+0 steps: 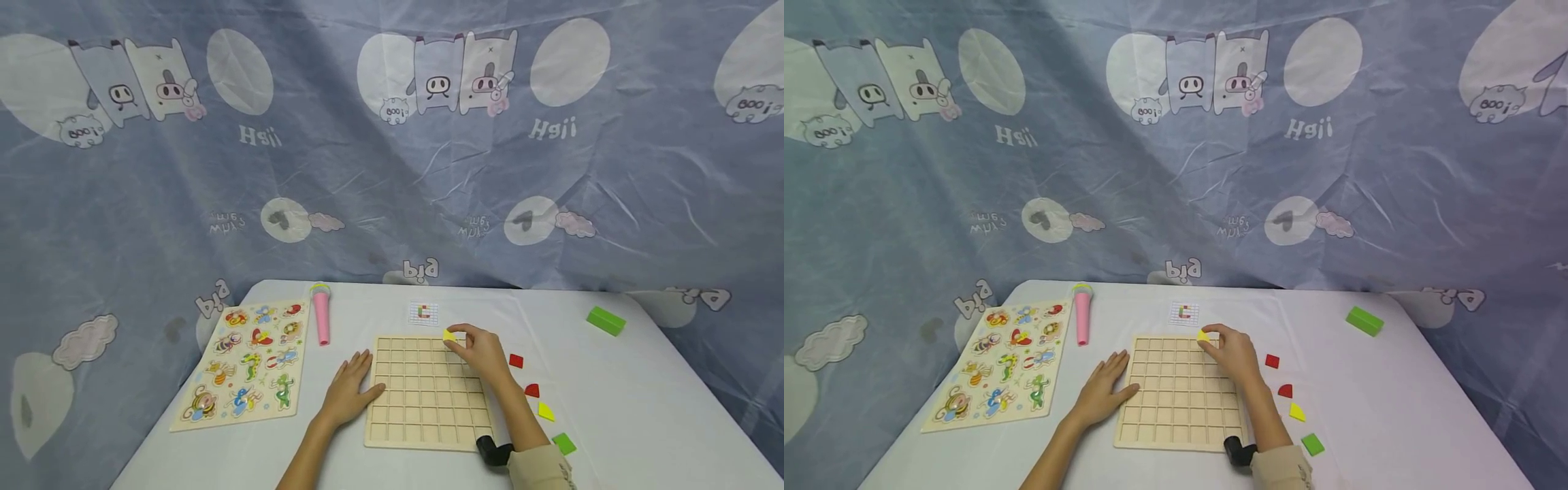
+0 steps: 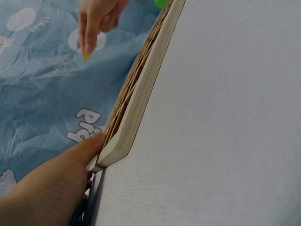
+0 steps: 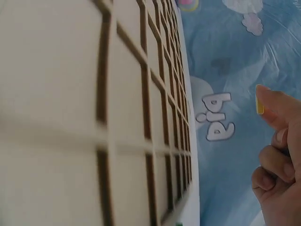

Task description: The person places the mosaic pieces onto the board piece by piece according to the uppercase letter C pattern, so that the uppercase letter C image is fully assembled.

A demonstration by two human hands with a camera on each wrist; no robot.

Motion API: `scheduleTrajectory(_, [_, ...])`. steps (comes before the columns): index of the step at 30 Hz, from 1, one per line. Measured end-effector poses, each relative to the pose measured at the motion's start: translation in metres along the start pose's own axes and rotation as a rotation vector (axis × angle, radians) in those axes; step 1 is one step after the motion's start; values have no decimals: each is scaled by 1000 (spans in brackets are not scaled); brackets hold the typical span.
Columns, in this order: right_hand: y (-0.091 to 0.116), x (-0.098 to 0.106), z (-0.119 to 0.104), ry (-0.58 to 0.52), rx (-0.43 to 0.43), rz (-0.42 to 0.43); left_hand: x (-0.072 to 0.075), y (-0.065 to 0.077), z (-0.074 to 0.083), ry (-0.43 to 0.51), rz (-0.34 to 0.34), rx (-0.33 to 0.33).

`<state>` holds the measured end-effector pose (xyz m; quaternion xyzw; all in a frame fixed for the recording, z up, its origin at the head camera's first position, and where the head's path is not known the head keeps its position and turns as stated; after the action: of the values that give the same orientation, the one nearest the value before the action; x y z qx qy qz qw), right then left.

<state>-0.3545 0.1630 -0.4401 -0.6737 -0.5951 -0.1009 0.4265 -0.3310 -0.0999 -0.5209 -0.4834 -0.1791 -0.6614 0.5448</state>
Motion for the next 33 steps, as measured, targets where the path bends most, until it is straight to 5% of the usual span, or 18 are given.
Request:
scheduleTrajectory(7, [-3,-37,9,-35,-100,-113,-1,0,-1,3,0,10])
scheduleTrajectory(13, [4,-49,21,6,-156,-179,-1,0,0,12,1,11])
scheduleTrajectory(27, [9,-49,26,-5,-155,-171,1,-1,1,11,11,-6])
scheduleTrajectory(33, [12,-25,28,-40,-195,-146,3,0,2,17,7,-6])
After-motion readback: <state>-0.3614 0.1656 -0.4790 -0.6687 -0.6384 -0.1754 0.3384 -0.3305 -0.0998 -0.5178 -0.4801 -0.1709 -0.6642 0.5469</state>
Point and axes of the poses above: each hand's wrist, its own y-axis away from the middle knuckle, its own x-axis out of the back of the hand, z = x × y, the point moved 7 cm from there along -y, towards the middle knuckle, and after that the axes turned 2 degrees about -y, right-handed, at the moved point
